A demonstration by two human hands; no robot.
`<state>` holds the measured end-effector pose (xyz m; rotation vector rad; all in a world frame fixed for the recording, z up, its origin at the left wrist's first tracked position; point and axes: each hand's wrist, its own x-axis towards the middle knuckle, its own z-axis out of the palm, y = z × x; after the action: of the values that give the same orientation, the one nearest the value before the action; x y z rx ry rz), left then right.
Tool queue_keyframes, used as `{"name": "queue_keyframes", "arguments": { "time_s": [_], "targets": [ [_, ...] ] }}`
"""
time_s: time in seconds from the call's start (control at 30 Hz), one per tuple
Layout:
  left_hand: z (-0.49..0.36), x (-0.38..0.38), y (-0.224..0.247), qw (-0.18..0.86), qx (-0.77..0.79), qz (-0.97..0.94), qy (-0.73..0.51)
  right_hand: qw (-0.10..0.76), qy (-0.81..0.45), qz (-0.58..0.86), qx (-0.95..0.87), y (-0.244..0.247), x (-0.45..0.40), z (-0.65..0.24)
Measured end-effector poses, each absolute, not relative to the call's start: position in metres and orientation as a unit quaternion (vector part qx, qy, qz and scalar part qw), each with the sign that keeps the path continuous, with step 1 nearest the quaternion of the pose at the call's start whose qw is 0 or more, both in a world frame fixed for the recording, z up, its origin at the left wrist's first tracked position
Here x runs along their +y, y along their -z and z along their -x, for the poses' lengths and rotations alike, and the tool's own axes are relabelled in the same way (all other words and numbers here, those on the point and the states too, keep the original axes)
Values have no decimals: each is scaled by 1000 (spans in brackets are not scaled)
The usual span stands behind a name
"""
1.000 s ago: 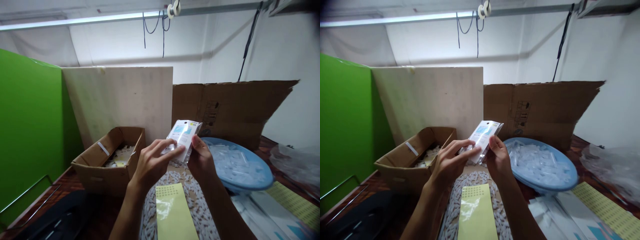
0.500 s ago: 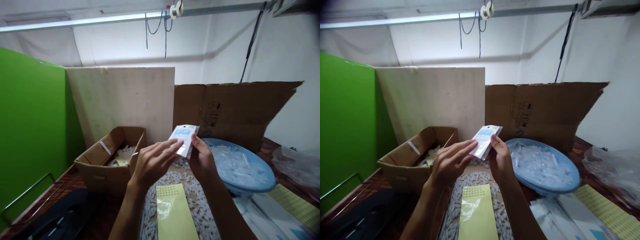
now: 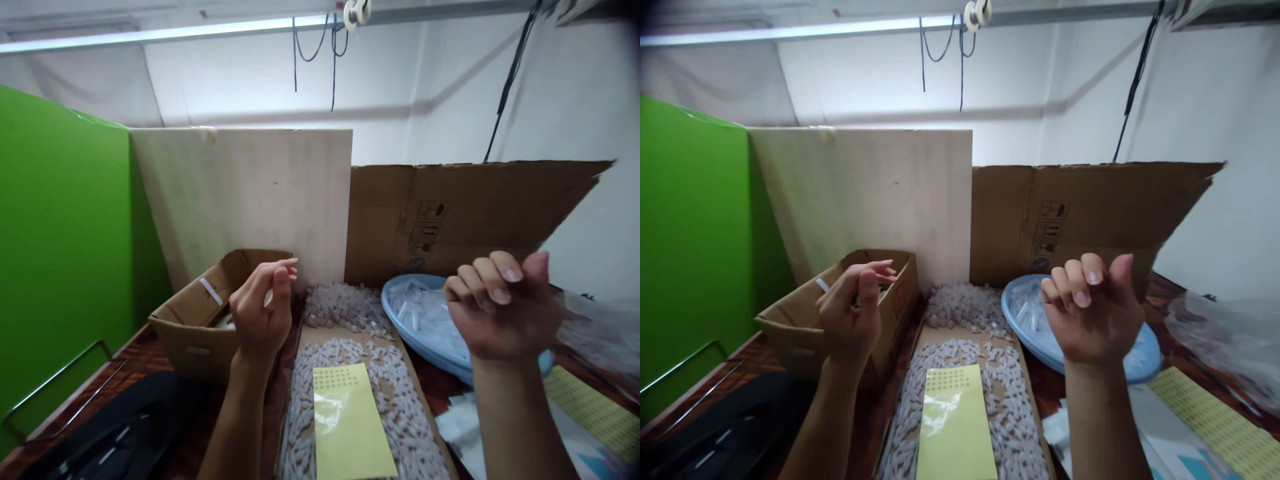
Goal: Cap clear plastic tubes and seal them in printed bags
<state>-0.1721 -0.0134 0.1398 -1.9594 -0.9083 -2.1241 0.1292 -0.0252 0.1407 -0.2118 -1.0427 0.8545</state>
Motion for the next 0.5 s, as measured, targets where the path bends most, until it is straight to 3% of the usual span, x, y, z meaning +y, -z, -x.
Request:
{"name": "queue_keyframes", "arguments": {
  "time_s": [0.1, 0.2, 0.3, 0.5],
  "targets": [
    [165, -13, -139, 25, -315, 693, 648, 750, -381, 133, -524, -137, -17, -122],
    [154, -6, -133, -10, -353, 749, 561, 699, -336, 303, -554, -119, 6, -128],
    [143, 8, -115, -36, -409, 798, 442, 534, -238, 568, -579, -84, 36, -143],
    [126, 37, -42, -117, -467, 859, 174, 282, -195, 735, -586, -14, 68, -169]
  ]
}}
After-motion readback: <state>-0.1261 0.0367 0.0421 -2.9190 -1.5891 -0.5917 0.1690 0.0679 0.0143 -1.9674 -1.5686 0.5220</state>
